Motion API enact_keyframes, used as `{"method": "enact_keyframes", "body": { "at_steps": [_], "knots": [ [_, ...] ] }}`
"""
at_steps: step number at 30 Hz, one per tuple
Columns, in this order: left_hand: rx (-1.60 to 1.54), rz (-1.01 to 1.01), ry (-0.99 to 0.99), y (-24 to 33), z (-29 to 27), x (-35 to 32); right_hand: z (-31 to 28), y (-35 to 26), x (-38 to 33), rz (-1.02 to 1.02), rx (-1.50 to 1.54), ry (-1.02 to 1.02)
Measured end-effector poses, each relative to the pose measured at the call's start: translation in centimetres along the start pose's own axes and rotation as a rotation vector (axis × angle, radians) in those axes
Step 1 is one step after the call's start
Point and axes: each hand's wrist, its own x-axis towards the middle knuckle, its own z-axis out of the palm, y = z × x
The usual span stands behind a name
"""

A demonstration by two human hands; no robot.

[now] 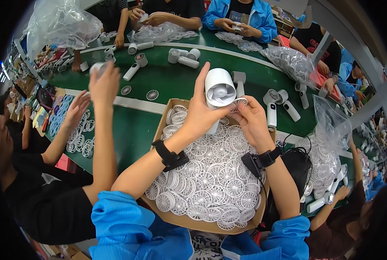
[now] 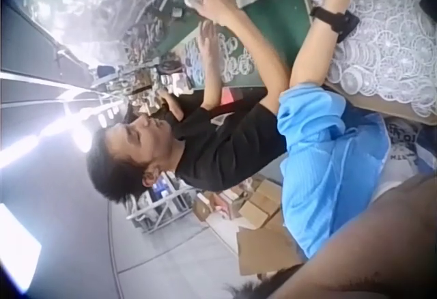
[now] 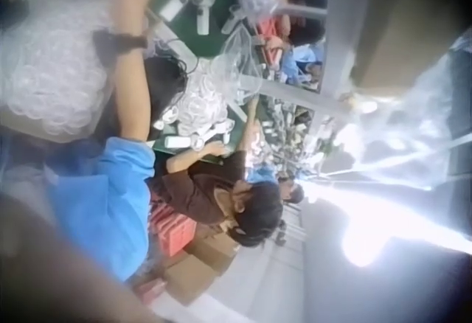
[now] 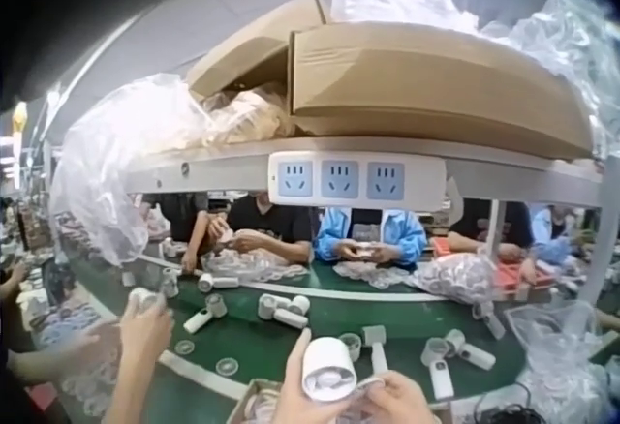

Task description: The person picks up a fan body and a fan cover, presses the cover onto the body by hand, and places the assembled fan onto the conveyor belt. They then reach for a box on a shelf to get more fan bodies and repeat the assembly process.

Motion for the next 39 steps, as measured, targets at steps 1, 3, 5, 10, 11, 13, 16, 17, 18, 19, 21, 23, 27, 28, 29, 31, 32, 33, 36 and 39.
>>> {"method": "enact_keyframes", "body": {
  "at_steps": [1, 3, 5, 10, 11, 13, 16, 17, 18, 19, 21, 23, 27, 28, 29, 31, 32, 33, 36, 39],
  "knots": [
    [0.007, 0.0, 0.004, 0.1, -0.1, -0.1, -0.1, 0.1, 0.0, -0.023, 0.056, -0.016],
    [0.023, 0.002, 0.01, 0.2, -0.2, -0.1, -0.3, 0.1, 0.1, -0.07, 0.171, -0.05],
    [0.007, -0.019, 0.012, 0.2, -0.2, -0.2, -0.2, 0.1, 0.1, -0.058, 0.189, -0.062],
    [-0.043, -0.105, 0.026, 0.3, -0.3, -0.3, -0.2, -0.2, 0.1, 0.016, 0.166, -0.085],
    [-0.055, -0.128, 0.029, 0.3, -0.3, -0.3, -0.2, -0.3, 0.1, 0.041, 0.135, -0.082],
    [-0.061, -0.138, 0.02, 0.3, -0.6, -0.3, -0.1, -0.7, 0.0, 0.066, 0.175, -0.108],
    [-0.072, -0.158, 0.002, 0.2, -1.0, 0.0, -0.1, -1.0, 0.0, 0.116, 0.254, -0.16],
    [-0.055, -0.104, -0.008, 0.0, -1.2, 0.1, -0.2, -1.0, -0.1, 0.146, 0.26, -0.159],
    [-0.037, -0.05, -0.019, -0.1, -1.3, 0.2, -0.3, -1.0, -0.2, 0.176, 0.265, -0.159],
    [-0.018, 0.005, -0.028, -0.2, -1.4, 0.3, -0.4, -1.0, -0.2, 0.206, 0.271, -0.159],
    [-0.014, 0.011, -0.033, -0.3, -1.5, 0.3, -0.4, -0.9, -0.2, 0.169, 0.213, -0.184],
    [-0.01, 0.017, -0.042, -0.3, -1.5, 0.4, -0.3, -0.8, -0.1, 0.102, 0.094, -0.228],
    [-0.13, -0.296, 0.049, 0.1, -0.8, -0.1, 1.0, -0.5, -0.6, -0.105, -0.418, 0.07],
    [-0.129, -0.296, 0.05, 0.0, -0.7, -0.3, 1.4, -0.5, -0.8, -0.105, -0.417, 0.068],
    [-0.099, -0.327, 0.0, -0.1, -0.6, -0.6, 1.7, -0.6, -1.0, -0.323, -0.698, 0.106],
    [-0.038, -0.39, -0.101, -0.5, -0.2, -1.2, 2.2, -0.6, -1.2, -0.768, -1.254, 0.182],
    [-0.04, -0.387, -0.107, -0.6, 0.1, -1.5, 2.4, -0.6, -1.1, -0.77, -1.257, 0.188],
    [-0.033, -0.389, -0.122, -0.6, 0.5, -1.7, 2.5, -0.5, -1.0, -0.832, -1.319, 0.187],
    [-0.016, -0.393, -0.157, -0.9, 1.1, -2.1, 2.6, -0.5, -0.8, -0.955, -1.444, 0.19],
    [0.124, -0.303, -0.15, -1.0, 1.3, -2.2, 2.6, -0.6, -0.8, -1.006, -1.497, 0.179]
  ]
}}
